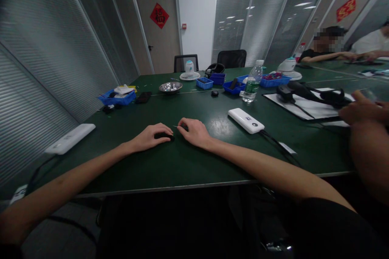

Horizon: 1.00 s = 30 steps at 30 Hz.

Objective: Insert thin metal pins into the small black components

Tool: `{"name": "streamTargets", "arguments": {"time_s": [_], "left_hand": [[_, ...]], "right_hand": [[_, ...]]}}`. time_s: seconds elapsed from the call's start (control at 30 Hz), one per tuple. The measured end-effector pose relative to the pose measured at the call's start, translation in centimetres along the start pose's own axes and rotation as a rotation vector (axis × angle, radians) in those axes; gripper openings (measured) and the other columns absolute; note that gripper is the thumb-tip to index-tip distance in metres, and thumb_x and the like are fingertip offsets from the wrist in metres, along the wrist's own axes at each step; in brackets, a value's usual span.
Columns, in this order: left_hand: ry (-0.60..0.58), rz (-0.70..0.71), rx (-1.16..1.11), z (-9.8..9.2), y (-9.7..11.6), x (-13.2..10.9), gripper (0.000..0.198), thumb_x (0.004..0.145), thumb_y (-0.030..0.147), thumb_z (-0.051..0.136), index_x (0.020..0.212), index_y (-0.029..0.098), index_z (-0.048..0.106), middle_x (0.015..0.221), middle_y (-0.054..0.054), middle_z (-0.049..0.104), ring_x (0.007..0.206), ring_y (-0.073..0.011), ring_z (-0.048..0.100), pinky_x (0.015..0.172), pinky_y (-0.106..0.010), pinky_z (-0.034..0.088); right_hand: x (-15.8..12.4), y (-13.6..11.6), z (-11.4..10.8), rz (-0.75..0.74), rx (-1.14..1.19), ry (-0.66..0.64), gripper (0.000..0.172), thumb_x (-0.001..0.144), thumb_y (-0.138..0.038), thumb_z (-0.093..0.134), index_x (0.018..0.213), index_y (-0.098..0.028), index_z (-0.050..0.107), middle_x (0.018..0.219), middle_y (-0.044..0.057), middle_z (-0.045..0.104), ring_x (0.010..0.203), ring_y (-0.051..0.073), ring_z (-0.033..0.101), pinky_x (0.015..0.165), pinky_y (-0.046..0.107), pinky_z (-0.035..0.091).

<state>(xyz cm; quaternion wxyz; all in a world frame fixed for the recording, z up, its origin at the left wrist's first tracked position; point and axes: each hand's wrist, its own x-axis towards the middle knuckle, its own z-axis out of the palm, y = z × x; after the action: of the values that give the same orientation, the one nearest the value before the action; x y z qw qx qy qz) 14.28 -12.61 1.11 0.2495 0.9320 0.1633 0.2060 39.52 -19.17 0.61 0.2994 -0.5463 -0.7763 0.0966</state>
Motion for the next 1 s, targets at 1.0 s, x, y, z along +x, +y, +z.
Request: {"name": "streamTargets", "arguments": {"time_s": [1.0], "left_hand": [[0.426, -0.744, 0.641, -13.9, -17.3, -9.7, 0.026, 0.086, 0.031, 0.067, 0.102, 0.017, 0.082, 0.116, -0.012, 0.076, 0.112, -0.0313, 0.067, 0.103, -0.039, 0.048]], "right_hand": [[-0.3, -0.6, -0.5, -0.007, 0.005, -0.061, 0.018, 0.102, -0.035, 0.059, 0.108, -0.021, 0.069, 0.103, 0.006, 0.074, 0.088, 0.020, 0.066, 0.072, 0.030, 0.047]]}}
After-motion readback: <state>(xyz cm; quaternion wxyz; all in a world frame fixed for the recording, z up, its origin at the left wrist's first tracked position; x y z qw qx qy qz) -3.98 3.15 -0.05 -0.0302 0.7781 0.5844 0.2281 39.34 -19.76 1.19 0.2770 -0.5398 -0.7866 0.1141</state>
